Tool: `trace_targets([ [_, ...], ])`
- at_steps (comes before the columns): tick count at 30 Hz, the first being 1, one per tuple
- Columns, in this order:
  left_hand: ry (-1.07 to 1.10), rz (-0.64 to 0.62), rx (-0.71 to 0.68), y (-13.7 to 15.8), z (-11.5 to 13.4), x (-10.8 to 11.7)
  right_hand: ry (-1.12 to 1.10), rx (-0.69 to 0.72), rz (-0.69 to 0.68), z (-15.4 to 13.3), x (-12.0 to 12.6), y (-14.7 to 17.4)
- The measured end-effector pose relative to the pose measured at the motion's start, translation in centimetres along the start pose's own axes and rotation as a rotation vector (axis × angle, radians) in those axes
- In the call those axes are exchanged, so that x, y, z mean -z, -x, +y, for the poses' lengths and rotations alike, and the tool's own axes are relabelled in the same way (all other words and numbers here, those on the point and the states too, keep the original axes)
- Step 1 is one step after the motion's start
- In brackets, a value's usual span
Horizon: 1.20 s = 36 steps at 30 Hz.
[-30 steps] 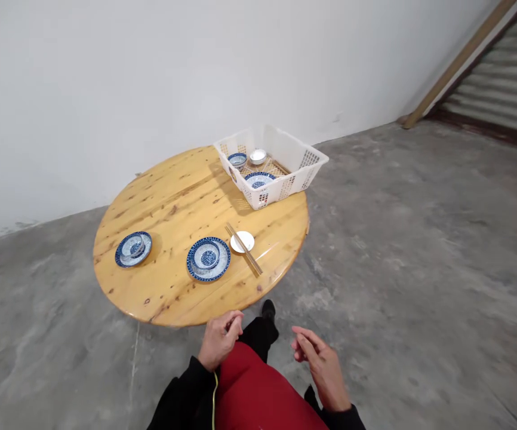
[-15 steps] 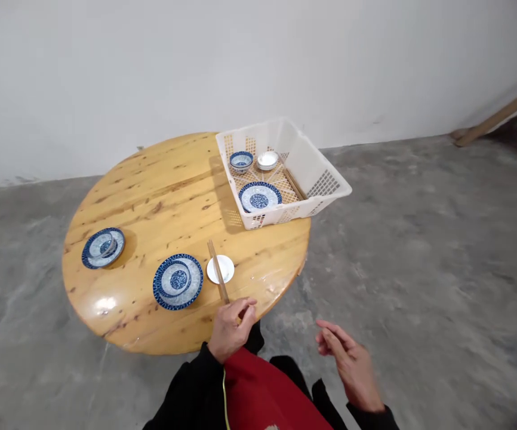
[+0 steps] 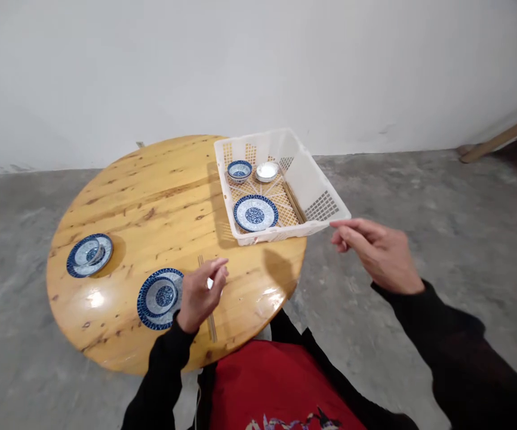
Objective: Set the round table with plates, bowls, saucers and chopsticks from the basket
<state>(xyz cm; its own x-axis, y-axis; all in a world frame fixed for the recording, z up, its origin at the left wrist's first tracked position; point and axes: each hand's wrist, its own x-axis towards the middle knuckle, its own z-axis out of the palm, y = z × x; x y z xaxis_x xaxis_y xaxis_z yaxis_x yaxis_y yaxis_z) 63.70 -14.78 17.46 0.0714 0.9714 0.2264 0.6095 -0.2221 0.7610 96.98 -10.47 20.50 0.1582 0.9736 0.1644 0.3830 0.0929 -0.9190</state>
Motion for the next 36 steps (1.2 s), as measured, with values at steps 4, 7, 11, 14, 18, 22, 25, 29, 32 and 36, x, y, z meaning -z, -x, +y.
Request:
trace_targets([
  [4,-0.14,0.085,-0.05,-6.6,1.4,0.2,0.145,0.073,-0.138,-0.2,-0.3,-10.7],
  [7,-0.251,0.029,-0.048,-12.6,2.4,-1.8,0.283,0.05,-0.253,2.3,-1.6,-18.6],
  [11,-0.283,-0.218,0.087,-21.7,3.0,-7.2,0.528,0.04,-0.357,6.3,-3.2,-26.2],
  [14,-0.33,-0.357,0.194,-28.1,2.1,-12.6,0.632,0.033,-0.418,8.2,-3.2,-29.0],
  [18,-0.419,-0.382,0.318,-34.3,-0.9,-19.2,0.667,-0.004,-0.507,10.4,-1.8,-30.5],
  [22,-0.367,-0.379,0.458,-37.9,-4.3,-23.8,0.477,-0.05,-0.469,12.6,0.2,-30.2],
  [25,-0.306,-0.357,0.532,-39.4,-6.4,-26.2,0.284,-0.088,-0.427,13.5,1.2,-29.5],
  [29,-0.163,-0.365,0.637,-40.5,-8.3,-28.5,0.156,-0.099,-0.425,13.5,1.6,-28.9],
  [32,-0.113,-0.381,0.684,-40.9,-8.8,-29.4,0.168,-0.086,-0.441,13.6,1.5,-28.9],
  [36,-0.266,-0.353,0.628,-41.2,-8.5,-29.1,0.329,-0.011,-0.49,14.3,1.3,-29.3],
])
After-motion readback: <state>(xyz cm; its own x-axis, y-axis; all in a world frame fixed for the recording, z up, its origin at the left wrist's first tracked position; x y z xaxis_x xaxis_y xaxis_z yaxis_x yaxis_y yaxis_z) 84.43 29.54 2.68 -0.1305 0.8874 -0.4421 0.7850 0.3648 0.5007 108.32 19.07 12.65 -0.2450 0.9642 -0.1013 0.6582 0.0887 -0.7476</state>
